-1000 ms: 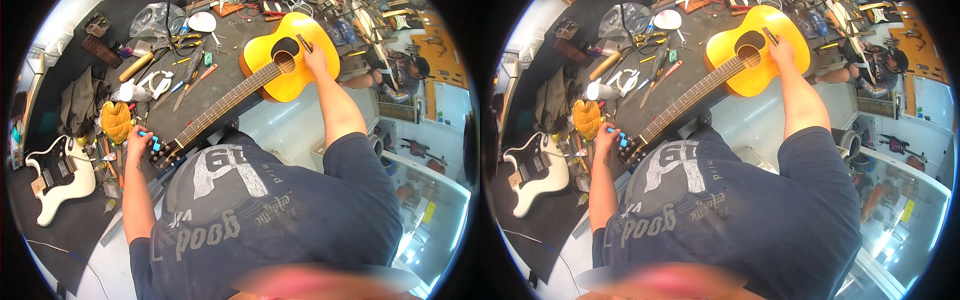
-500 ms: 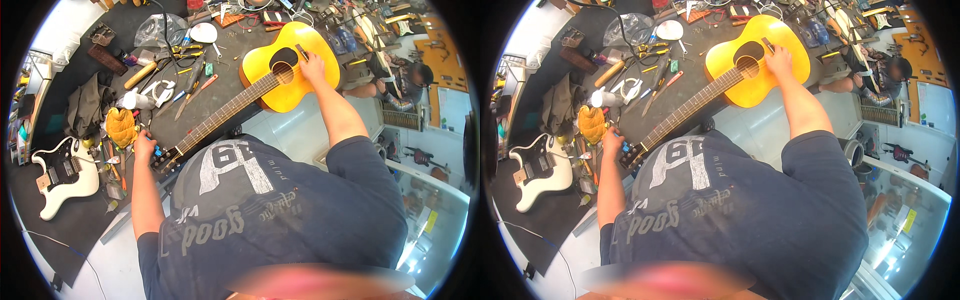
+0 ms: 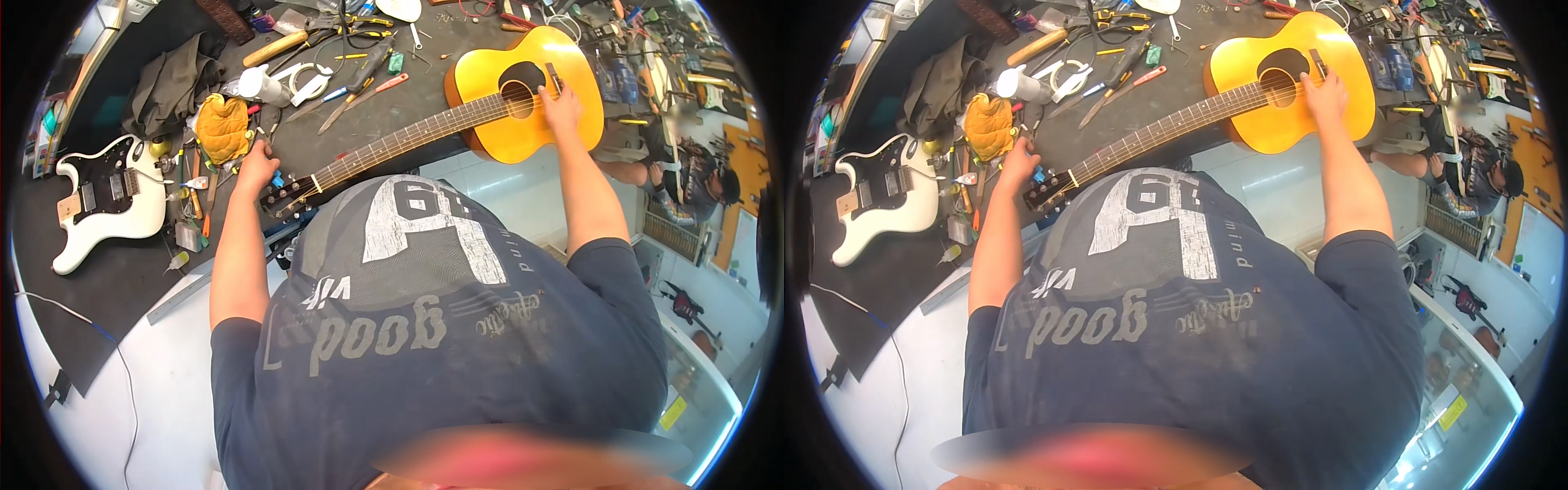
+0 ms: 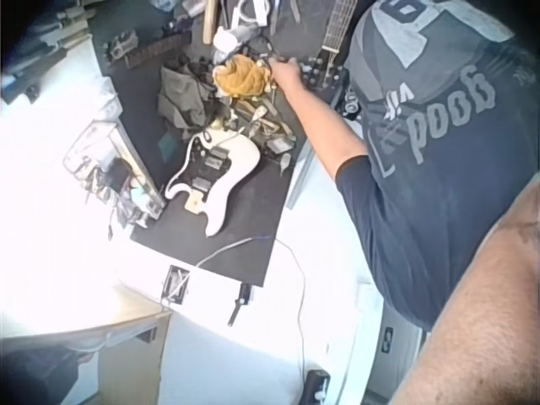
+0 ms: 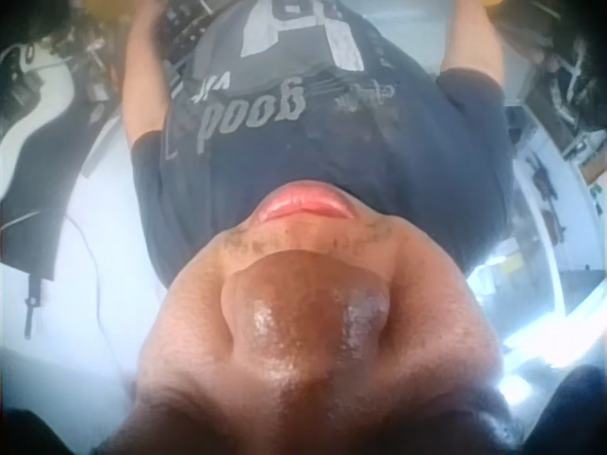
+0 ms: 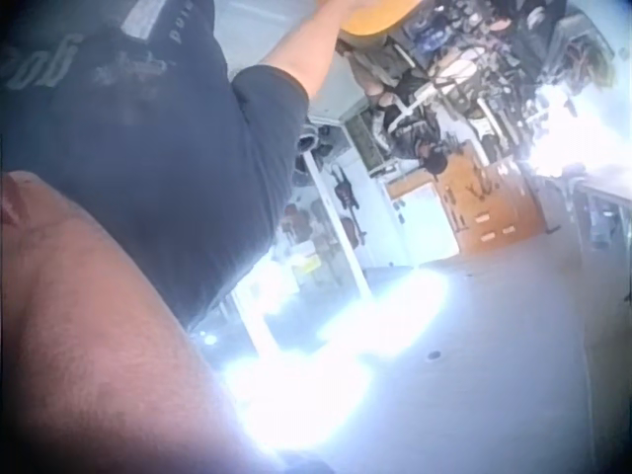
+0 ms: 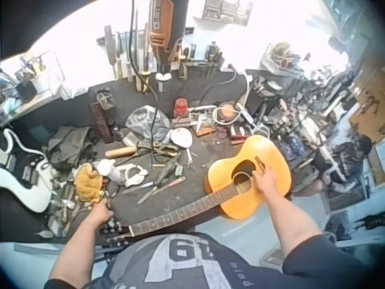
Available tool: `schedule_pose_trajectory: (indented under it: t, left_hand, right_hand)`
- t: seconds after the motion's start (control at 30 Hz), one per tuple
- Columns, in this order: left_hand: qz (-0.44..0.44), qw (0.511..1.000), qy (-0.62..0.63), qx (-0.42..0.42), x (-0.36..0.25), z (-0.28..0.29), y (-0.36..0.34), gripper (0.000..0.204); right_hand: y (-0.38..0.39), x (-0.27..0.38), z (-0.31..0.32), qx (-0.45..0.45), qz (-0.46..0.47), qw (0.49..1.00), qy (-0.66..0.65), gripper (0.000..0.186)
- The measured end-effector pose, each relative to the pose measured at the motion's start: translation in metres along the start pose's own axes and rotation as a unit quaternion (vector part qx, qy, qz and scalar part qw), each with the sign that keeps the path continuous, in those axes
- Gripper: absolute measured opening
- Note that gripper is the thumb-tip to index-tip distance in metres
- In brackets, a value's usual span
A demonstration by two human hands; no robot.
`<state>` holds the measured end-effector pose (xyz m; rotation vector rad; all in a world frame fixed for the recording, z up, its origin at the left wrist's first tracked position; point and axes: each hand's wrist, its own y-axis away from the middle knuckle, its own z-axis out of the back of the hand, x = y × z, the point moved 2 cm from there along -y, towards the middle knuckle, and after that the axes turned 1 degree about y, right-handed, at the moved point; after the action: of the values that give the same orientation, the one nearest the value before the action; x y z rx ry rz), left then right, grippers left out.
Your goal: The person works on an acoustic guitar at a cluttered workbench. The person presses a part onto the bridge, uses a blue tool to work on the headstock near the nut, and then uses a cloth to wipe the guitar body and strings.
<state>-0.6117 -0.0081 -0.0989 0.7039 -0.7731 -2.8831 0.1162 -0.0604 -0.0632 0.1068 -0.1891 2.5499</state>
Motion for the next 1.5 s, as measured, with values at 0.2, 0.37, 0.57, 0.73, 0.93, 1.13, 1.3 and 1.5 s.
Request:
schedule_pose_trajectory:
  t: [0.2, 0.37, 0.57, 0.73, 0.93, 1.13, 1.3, 1.5]
  left_hand:
    - [0.028, 0.999, 0.018, 0.005, 0.015, 0.0, 0.001, 0.036]
    - [0.04, 0.991, 0.128, 0.015, 0.012, -0.002, 0.004, 0.033]
    - [0.039, 0.991, 0.124, 0.014, 0.021, -0.005, 0.0, 0.032]
    - [0.043, 0.993, 0.108, 0.016, 0.02, -0.005, -0.002, 0.032]
    - [0.052, 0.993, 0.106, 0.024, 0.018, -0.002, -0.001, 0.031]
    - [-0.037, 0.999, 0.015, -0.019, 0.007, 0.008, -0.004, 0.026]
    - [-0.023, 1.0, -0.012, -0.01, -0.001, 0.01, -0.005, 0.024]
    - [0.005, 0.998, -0.057, 0.039, 0.014, 0.015, -0.011, 0.023]
  right_hand:
    - [0.019, 0.018, -0.022, -0.036, -0.075, 0.995, -0.06, 0.086]
    - [0.022, 0.016, -0.023, -0.055, -0.073, 0.993, -0.081, 0.087]
    - [0.027, 0.028, -0.015, -0.063, -0.08, 0.989, -0.107, 0.088]
    - [0.027, 0.033, -0.011, -0.065, -0.095, 0.99, -0.077, 0.089]
    - [0.026, 0.031, -0.012, -0.061, -0.098, 0.987, -0.108, 0.086]
    - [0.026, 0.031, -0.015, -0.064, -0.096, 0.988, -0.104, 0.087]
    - [0.024, 0.027, -0.017, -0.07, -0.091, 0.989, -0.098, 0.086]
    - [0.025, 0.028, -0.015, -0.072, -0.091, 0.989, -0.096, 0.085]
